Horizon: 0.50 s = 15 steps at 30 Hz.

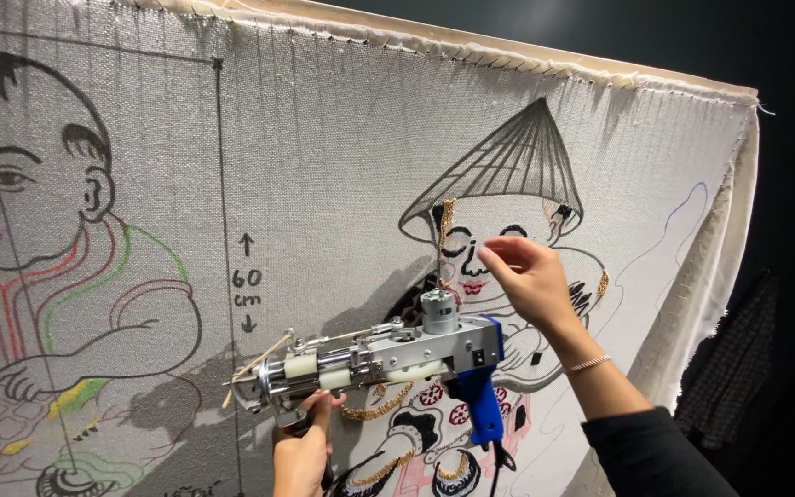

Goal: The person uses a tufting gun to create a rug featuring an illustrated character design.

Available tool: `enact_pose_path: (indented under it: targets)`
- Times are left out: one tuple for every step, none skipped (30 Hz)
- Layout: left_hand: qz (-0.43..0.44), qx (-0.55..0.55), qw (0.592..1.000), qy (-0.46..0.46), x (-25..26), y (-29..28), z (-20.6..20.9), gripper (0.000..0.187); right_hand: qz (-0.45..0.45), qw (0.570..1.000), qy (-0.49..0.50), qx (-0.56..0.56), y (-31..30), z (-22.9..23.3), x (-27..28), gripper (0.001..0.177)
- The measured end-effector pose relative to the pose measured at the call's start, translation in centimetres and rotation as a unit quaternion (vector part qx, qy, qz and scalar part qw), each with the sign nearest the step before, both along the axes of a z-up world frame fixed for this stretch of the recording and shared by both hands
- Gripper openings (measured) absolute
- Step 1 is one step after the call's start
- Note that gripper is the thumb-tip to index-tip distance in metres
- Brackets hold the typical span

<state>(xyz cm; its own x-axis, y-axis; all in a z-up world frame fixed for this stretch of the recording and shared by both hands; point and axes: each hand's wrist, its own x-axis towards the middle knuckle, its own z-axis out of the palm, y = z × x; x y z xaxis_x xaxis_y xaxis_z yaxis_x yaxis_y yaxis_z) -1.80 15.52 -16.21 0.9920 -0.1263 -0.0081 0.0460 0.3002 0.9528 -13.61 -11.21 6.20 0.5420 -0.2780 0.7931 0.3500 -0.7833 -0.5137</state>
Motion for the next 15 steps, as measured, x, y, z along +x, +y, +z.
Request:
enact_pose_path:
  targets:
    - [0.000,-0.001,1.000,-0.001,0.9,-0.1,-1.4,0.030,0.000,1.000,-0.001,-0.001,0.5,0.4,1.1,0.031]
    - [0.031,0.005,0.999,-0.013,1.7,-0.2,-2.8,0.030,-0.018,1.000,0.004,-0.017,1.0,0.8,2.2,0.030]
    - [0.062,0.011,0.998,-0.025,2.6,-0.4,-4.2,0.031,-0.037,0.999,0.008,-0.032,1.4,1.1,3.3,0.030]
    - [0.061,0.011,0.998,-0.026,2.6,-0.3,-4.6,0.031,-0.037,0.999,0.008,-0.032,1.7,1.2,3.9,0.030]
    - [0.066,0.024,0.997,-0.010,2.8,-0.2,-4.9,0.032,-0.037,0.998,-0.013,-0.052,2.0,1.3,4.5,0.029]
    - [0.071,0.038,0.997,0.006,2.9,0.0,-5.2,0.034,-0.038,0.996,-0.033,-0.072,2.4,1.4,5.2,0.028]
    - [0.071,0.038,0.997,0.006,3.2,0.0,-5.9,0.034,-0.037,0.996,-0.033,-0.072,2.6,1.3,5.5,0.028]
    - [0.062,0.044,0.997,-0.001,3.5,0.1,-6.6,0.034,-0.046,0.995,-0.052,-0.077,2.8,1.3,5.8,0.028]
    - [0.052,0.050,0.997,-0.008,3.8,0.1,-7.2,0.034,-0.053,0.993,-0.070,-0.083,3.0,1.3,6.1,0.029]
    - [0.053,0.049,0.997,-0.008,3.7,0.2,-7.2,0.034,-0.053,0.993,-0.071,-0.084,3.0,1.3,6.3,0.029]
    - [0.045,0.054,0.997,0.034,3.5,0.2,-7.3,0.035,-0.065,0.993,-0.065,-0.080,3.0,1.3,6.4,0.026]
    - [0.037,0.059,0.995,0.076,3.4,0.2,-7.4,0.035,-0.078,0.992,-0.059,-0.077,3.0,1.2,6.5,0.023]
    - [0.035,0.059,0.995,0.076,3.8,0.0,-8.1,0.035,-0.079,0.992,-0.058,-0.077,3.0,1.3,6.5,0.023]
    - [0.028,0.062,0.994,0.088,4.2,-0.3,-8.8,0.032,-0.081,0.991,-0.064,-0.088,3.0,1.5,6.6,0.023]
    - [0.019,0.064,0.993,0.101,4.6,-0.6,-9.5,0.030,-0.085,0.989,-0.070,-0.100,3.0,1.6,6.6,0.022]
